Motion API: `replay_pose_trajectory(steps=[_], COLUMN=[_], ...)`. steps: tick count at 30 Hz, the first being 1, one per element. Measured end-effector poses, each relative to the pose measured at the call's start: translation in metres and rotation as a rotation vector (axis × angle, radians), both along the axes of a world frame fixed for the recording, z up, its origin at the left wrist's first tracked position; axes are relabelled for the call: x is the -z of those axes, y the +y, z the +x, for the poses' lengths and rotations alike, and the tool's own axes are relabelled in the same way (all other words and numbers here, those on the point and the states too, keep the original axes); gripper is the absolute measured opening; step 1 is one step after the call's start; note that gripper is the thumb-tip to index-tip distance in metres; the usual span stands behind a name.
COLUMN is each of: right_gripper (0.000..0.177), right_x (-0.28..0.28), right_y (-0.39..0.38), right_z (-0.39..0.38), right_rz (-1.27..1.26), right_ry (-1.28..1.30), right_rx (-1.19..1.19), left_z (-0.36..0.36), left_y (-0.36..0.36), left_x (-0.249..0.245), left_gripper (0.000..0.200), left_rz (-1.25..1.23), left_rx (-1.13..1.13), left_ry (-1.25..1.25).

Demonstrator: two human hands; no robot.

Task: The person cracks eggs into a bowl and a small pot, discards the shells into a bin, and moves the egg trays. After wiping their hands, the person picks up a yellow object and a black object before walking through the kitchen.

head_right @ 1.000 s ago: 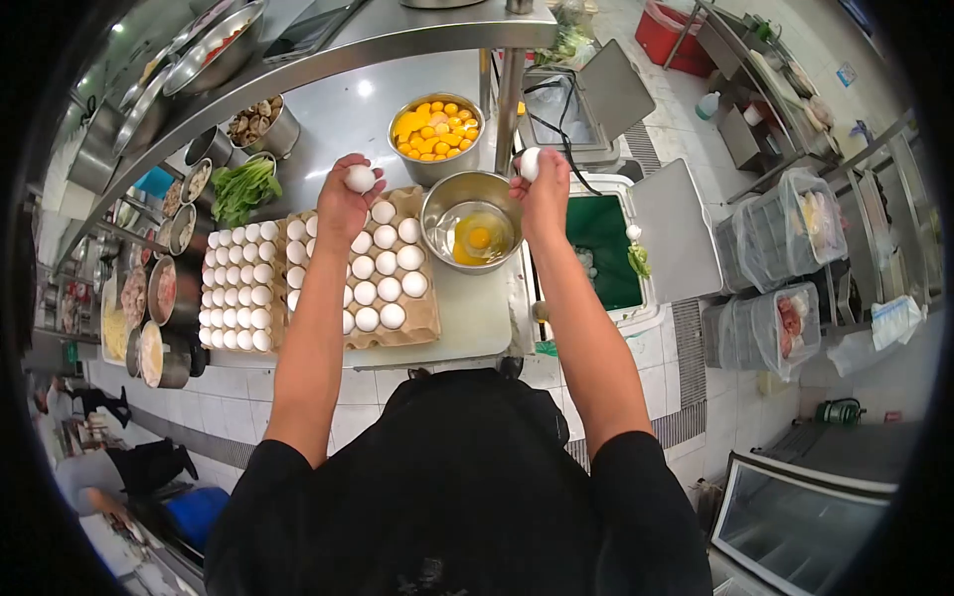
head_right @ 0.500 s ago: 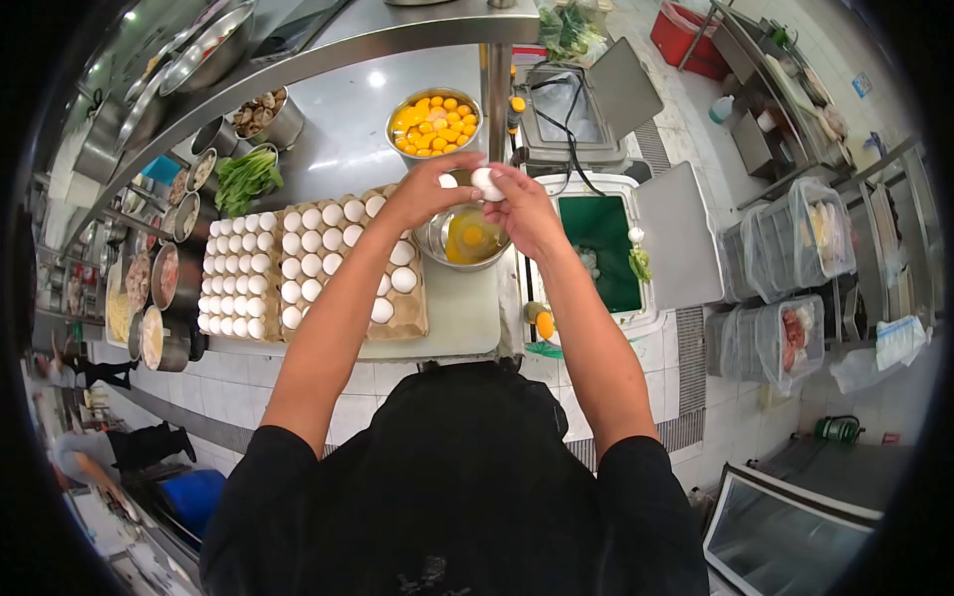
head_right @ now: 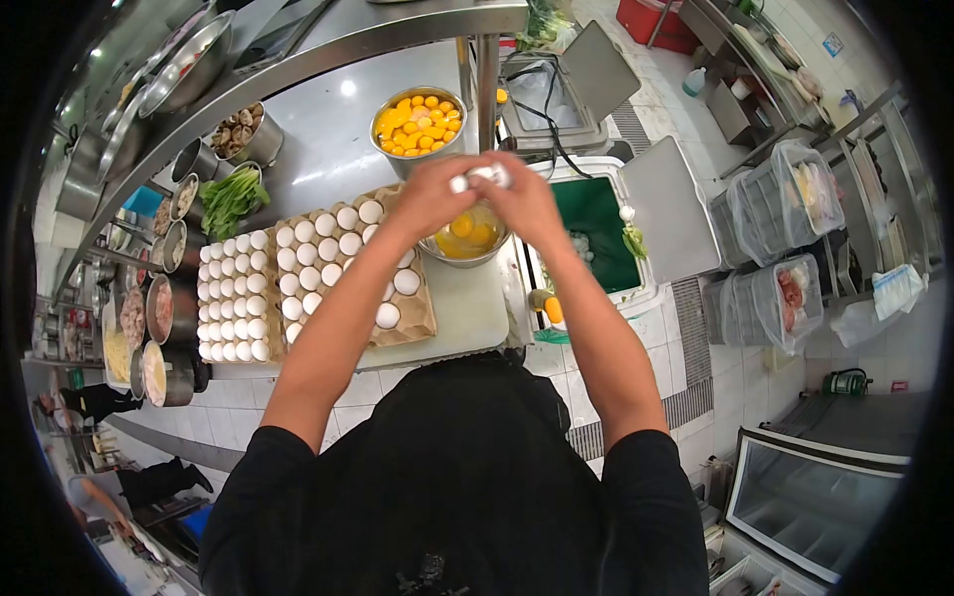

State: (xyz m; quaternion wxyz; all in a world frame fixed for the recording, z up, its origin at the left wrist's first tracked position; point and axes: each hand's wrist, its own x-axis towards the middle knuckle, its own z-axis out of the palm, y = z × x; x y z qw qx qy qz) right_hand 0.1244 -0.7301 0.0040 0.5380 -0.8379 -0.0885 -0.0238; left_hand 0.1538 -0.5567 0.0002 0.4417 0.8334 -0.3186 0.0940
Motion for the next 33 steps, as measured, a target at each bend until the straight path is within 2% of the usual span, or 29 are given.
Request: replay_pose_trajectory(steps=[2, 4, 6, 7, 8, 9, 10, 11, 12, 13, 14, 15, 16, 18, 19, 21, 23, 24, 25, 27, 28, 30, 31, 32, 33], right_gripper=[0.049, 0.048, 0.048, 0.049, 0.050, 0.050, 0.048, 0.046, 0.043, 0.043, 0.040, 0.037, 0.037, 0.035, 0.034, 0.034, 0.035, 0.035, 0.035, 0.035, 0.035, 0.034, 0.036, 0.036, 0.036], right_x=[-0.026, -0.019, -0.012, -0.001, 0.006, -0.003, 0.008, 0.018, 0.027, 0.041, 0.054, 0.060, 0.056, 0.043, 0.038, 0.029, 0.026, 0.028, 0.019, 0.021, 0.020, 0.019, 0.013, 0.015, 0.019], right_y=[-0.034, -0.067, -0.071, -0.060, -0.045, -0.025, -0.020, -0.013, -0.009, -0.008, -0.007, -0.005, 0.002, 0.021, 0.027, 0.022, 0.015, 0.011, 0.012, 0.010, 0.009, 0.007, 0.006, 0.005, 0.004], right_z=[-0.006, -0.007, -0.012, -0.012, -0.016, -0.025, -0.015, -0.003, 0.013, 0.034, 0.058, 0.073, 0.078, 0.082, 0.084, 0.072, 0.058, 0.050, 0.036, 0.020, 0.017, 0.014, 0.012, 0.013, 0.013], right_rz=[-0.090, -0.720, -0.652, -0.453, -0.252, -0.384, -0.268, -0.045, 0.176, 0.177, 0.448, 0.722, 0.721, 0.815, 0.862, 0.889, 0.944, 0.942, 0.917, 0.810, 0.811, 0.485, 0.332, 0.333, 0.086], right_ry=[0.103, -0.404, -0.372, -0.348, -0.317, -0.268, -0.301, -0.179, -0.059, -0.060, -0.094, -0.124, -0.119, 0.044, 0.213, 0.208, 0.233, 0.236, 0.305, 0.386, 0.390, 0.450, 0.369, 0.370, 0.258], right_rx=[0.222, 0.469, 0.511, 0.325, 0.139, 0.159, 0.163, 0.275, 0.382, 0.375, 0.539, 0.698, 0.688, 0.549, 0.376, 0.389, 0.327, 0.324, 0.225, 0.024, 0.012, -0.056, -0.109, -0.119, -0.131], left_z=[-0.005, -0.005, 0.000, 0.000, 0.002, 0.006, 0.007, 0.001, 0.003, 0.005, 0.006, 0.007, 0.010, 0.015, 0.015, 0.017, 0.018, 0.019, 0.022, 0.029, 0.029, 0.027, 0.011, 0.007, 0.005], left_y=[-0.033, -0.058, -0.075, -0.076, -0.074, -0.067, -0.058, -0.047, -0.036, -0.026, -0.018, -0.012, -0.007, 0.000, 0.001, 0.002, 0.004, 0.005, 0.008, 0.014, 0.018, 0.027, 0.029, 0.032, 0.035], left_x=[-0.014, -0.017, -0.012, -0.007, 0.003, 0.016, 0.022, 0.013, 0.011, 0.013, 0.014, 0.011, 0.011, 0.012, 0.012, 0.012, 0.004, 0.000, 0.001, 0.008, 0.014, 0.027, 0.008, 0.011, 0.015], left_gripper=[0.047, 0.049, 0.055, 0.062, 0.062, 0.068, 0.075, 0.064, 0.064, 0.062, 0.059, 0.053, 0.053, 0.047, 0.047, 0.041, 0.042, 0.044, 0.044, 0.047, 0.047, 0.043, 0.035, 0.035, 0.033], left_rz=[-0.053, -0.105, -0.768, -0.968, -0.963, -0.983, -1.003, -0.984, -0.984, -0.881, -0.780, -0.747, -0.754, -0.570, -0.571, -0.373, -0.337, -0.298, -0.300, -0.242, -0.242, -0.194, -0.081, -0.080, -0.096], left_rx=[-0.008, -0.013, 0.071, 0.171, 0.175, 0.261, 0.344, 0.232, 0.229, 0.107, -0.015, -0.065, -0.075, -0.094, -0.098, -0.133, -0.084, -0.034, -0.041, 0.189, 0.177, 0.194, 0.093, 0.083, 0.030], left_ry=[0.059, 0.112, 1.008, 1.145, 1.148, 1.194, 1.240, 1.231, 1.226, 1.081, 0.935, 0.917, 0.915, 0.840, 0.841, 0.620, 0.562, 0.504, 0.502, 0.582, 0.580, 0.544, 0.437, 0.436, 0.377])
